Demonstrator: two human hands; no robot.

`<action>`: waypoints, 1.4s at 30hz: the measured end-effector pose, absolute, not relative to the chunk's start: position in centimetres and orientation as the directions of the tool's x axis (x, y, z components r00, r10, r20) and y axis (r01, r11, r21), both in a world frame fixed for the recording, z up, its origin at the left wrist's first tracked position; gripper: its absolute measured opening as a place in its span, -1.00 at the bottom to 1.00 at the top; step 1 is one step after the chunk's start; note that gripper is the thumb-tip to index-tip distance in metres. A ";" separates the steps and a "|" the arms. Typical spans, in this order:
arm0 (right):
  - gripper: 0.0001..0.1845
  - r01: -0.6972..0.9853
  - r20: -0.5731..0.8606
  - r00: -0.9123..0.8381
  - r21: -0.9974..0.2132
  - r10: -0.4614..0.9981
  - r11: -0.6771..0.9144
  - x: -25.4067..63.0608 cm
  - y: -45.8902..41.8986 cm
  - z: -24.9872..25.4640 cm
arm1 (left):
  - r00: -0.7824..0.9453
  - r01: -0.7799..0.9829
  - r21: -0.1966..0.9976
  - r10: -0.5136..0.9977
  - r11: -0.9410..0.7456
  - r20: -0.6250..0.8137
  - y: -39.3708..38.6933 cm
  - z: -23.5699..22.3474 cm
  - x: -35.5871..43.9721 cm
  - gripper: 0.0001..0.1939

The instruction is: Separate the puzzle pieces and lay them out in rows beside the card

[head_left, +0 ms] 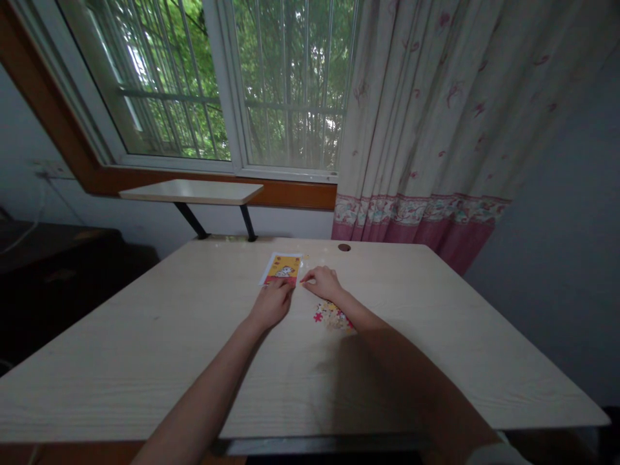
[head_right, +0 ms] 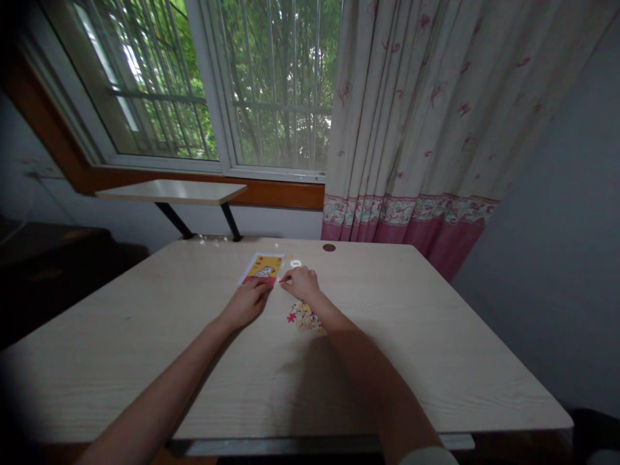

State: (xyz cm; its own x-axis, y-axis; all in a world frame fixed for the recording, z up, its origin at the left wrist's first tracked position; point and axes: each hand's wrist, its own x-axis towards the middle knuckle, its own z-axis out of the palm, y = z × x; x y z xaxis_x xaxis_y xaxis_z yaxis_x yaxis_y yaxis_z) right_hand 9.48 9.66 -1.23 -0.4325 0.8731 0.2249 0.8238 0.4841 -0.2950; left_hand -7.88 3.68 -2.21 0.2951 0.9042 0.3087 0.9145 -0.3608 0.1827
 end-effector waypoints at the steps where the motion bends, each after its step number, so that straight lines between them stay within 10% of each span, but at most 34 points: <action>1: -0.76 0.821 0.224 -0.433 -0.300 0.873 0.485 9.5 9.6 -1.2 | 0.295 0.915 0.183 0.904 -0.361 0.308 3.6 -2.2 -7.9 -0.68; 42: -0.59 0.845 0.142 -0.472 -0.209 0.870 0.492 8.1 15.9 -1.8 | 0.263 0.931 0.168 0.914 -0.325 0.309 2.7 -1.0 -7.5 -0.70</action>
